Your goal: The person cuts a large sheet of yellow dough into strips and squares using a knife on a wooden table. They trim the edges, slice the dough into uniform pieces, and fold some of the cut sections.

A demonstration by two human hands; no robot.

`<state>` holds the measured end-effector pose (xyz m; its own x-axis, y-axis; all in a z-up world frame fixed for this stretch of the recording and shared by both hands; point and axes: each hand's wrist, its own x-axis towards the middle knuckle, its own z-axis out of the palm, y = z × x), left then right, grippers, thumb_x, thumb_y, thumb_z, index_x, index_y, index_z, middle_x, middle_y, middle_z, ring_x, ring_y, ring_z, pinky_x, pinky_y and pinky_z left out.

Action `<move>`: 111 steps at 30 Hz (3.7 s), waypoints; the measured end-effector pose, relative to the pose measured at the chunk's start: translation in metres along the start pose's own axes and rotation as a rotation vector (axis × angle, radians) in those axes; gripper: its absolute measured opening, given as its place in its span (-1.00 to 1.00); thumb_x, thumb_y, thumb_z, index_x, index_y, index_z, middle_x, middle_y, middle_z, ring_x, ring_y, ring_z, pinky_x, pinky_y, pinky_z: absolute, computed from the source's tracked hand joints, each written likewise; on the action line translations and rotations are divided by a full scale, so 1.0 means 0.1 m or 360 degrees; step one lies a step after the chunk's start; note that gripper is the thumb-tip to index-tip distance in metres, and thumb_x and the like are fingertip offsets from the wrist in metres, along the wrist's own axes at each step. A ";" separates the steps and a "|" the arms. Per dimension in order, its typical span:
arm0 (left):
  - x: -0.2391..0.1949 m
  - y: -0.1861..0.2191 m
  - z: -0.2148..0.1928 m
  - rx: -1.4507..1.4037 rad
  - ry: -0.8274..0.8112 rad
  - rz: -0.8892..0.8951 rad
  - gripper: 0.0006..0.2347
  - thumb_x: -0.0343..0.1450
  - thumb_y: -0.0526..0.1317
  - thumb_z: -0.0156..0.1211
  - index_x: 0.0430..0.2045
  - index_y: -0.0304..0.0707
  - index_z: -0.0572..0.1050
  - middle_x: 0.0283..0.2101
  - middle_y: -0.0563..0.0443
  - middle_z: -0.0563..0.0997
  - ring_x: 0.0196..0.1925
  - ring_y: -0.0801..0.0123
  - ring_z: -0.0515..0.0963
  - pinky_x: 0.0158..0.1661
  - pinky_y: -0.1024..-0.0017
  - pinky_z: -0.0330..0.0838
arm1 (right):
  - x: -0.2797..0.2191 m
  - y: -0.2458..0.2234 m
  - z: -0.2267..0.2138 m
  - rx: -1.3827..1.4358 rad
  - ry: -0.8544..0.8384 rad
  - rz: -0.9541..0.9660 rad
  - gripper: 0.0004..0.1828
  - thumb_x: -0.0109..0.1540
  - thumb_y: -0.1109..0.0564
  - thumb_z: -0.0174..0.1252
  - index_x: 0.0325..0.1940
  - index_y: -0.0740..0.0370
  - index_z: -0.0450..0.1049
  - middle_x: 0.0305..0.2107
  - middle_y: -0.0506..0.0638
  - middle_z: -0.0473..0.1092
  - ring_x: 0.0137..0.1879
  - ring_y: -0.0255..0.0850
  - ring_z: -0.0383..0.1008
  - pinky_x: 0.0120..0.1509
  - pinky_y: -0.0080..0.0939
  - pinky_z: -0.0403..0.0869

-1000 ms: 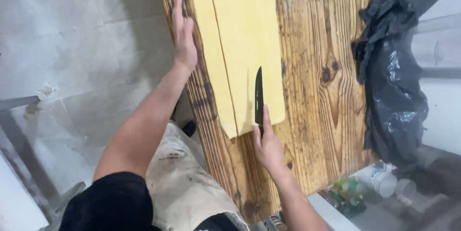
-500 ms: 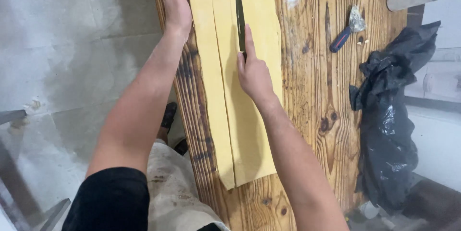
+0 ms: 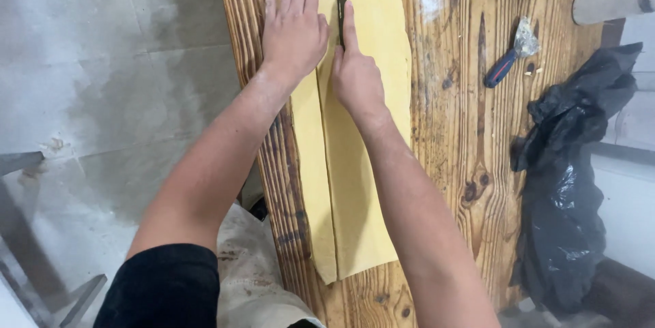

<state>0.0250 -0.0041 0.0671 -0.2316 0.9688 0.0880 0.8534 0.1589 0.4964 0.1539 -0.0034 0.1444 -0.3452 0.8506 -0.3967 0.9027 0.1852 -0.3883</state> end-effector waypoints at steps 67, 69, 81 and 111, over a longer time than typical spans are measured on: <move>-2.75 1.42 -0.19 0.0271 -0.0807 -0.0015 -0.43 0.73 -0.06 -0.24 0.53 -0.40 -0.29 0.60 -0.19 -0.33 0.65 0.09 -0.35 0.54 -0.02 -0.48 | -3.83 1.04 0.22 -0.0184 -0.0745 0.0309 -0.24 0.46 0.09 -0.29 0.69 -0.05 -0.44 -0.73 0.13 0.33 -0.65 -0.01 0.22 -0.46 0.02 0.26; -2.78 1.43 -0.17 0.0250 -0.0770 -0.0031 -0.43 0.73 -0.05 -0.25 0.53 -0.42 -0.27 0.59 -0.23 -0.34 0.64 0.04 -0.36 0.54 -0.04 -0.51 | -4.19 1.26 0.46 -0.0208 -0.0795 0.0483 -0.25 0.48 0.02 -0.28 0.68 -0.12 -0.47 -0.61 0.19 0.49 -0.49 0.13 0.52 -0.19 0.23 0.58; -3.97 1.61 0.17 0.0144 -0.0779 0.0250 -0.42 0.61 -0.03 -0.39 0.53 -0.36 -0.20 0.60 -0.24 -0.29 0.63 0.02 -0.37 0.51 -0.08 -0.56 | -4.38 1.47 0.77 0.0059 -0.0580 0.0441 -0.26 0.43 -0.05 -0.22 0.66 -0.31 -0.33 -0.21 0.53 0.52 0.01 0.48 0.53 0.15 0.37 0.49; -3.40 2.03 0.68 -0.0050 -0.0676 0.1578 -0.44 0.52 0.15 -0.19 0.43 -0.03 0.17 0.54 -0.04 0.09 0.60 0.17 -0.03 0.51 0.04 -0.31 | -4.42 2.42 0.52 0.0728 0.0394 0.0368 -0.26 0.40 0.02 -0.19 0.62 0.21 -0.25 0.55 0.24 -0.14 0.66 0.03 -0.17 0.63 -0.07 -0.11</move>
<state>0.3083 -0.2882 0.0792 0.7424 0.6508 0.1588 0.5579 -0.7319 0.3912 0.5116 -0.3601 0.1826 -0.0312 0.9439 -0.3288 0.7254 -0.2050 -0.6571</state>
